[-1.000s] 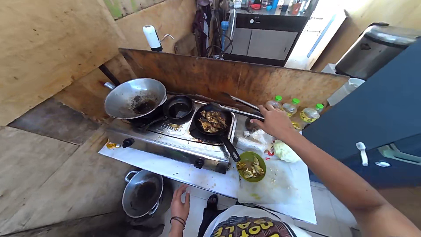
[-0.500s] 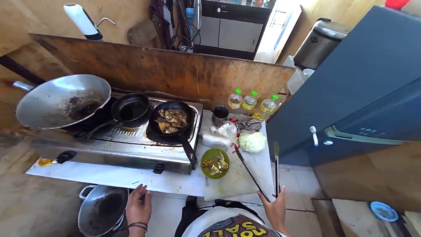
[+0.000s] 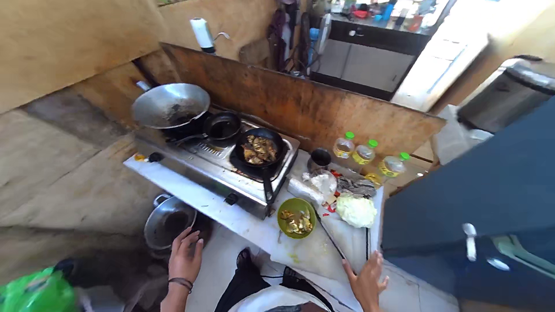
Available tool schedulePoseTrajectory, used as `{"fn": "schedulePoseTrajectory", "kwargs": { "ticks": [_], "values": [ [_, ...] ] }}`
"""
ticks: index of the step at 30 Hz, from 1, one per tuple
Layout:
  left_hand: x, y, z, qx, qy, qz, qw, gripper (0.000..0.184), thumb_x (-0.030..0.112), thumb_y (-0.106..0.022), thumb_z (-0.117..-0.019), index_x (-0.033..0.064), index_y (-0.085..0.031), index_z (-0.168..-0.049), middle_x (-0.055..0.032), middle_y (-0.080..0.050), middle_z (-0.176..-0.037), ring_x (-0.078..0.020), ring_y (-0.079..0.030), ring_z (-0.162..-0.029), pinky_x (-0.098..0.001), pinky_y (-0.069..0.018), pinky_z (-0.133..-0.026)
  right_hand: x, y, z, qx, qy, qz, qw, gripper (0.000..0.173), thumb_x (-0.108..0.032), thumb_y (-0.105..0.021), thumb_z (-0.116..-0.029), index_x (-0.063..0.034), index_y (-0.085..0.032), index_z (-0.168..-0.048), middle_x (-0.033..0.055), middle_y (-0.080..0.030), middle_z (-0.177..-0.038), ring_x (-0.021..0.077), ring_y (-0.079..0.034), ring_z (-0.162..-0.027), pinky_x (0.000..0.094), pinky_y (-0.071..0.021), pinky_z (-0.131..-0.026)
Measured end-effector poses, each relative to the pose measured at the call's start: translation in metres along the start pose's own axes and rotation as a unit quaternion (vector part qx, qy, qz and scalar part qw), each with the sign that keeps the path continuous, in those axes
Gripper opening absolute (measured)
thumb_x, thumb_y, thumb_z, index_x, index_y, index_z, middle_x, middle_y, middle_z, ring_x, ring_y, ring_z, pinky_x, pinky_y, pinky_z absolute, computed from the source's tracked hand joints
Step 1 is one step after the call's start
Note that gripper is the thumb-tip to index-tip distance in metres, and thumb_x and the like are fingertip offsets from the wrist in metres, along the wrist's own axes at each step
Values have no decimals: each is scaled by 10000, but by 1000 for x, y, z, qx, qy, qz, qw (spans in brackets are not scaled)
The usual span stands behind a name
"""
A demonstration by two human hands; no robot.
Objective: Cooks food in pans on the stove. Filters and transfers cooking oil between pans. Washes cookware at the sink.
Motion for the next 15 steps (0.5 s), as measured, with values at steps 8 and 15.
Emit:
{"fn": "schedulePoseTrajectory", "kwargs": {
  "ticks": [8,15],
  "values": [
    [-48,46,20,27,105,-4,994,267,43,-624,-977,-75,-671,-1213,-300,-497,-1468,-380,-648,-1181,-465,-548,-980,-131,54,-24,117,149,-129,973,1065,-516,-700,-833,197,-287,-1506,464,-265,-1550,664,-307,-1408,741,-293,-1111],
    [-134,77,16,43,144,38,988,270,52,-636,-970,-66,-679,-1209,-301,-499,-1463,-375,-661,-1162,-461,-550,-994,-324,147,11,203,358,-348,842,697,-361,-609,-1025,50,-352,-1526,281,-338,-1594,227,-335,-1505,319,-344,-1186]
  ]
}}
Point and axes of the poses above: each hand's wrist, its own z-axis away from the middle knuckle, its own y-axis out of the back of the hand, x = y × z, the point moved 8 cm from there along -z, towards the middle knuckle
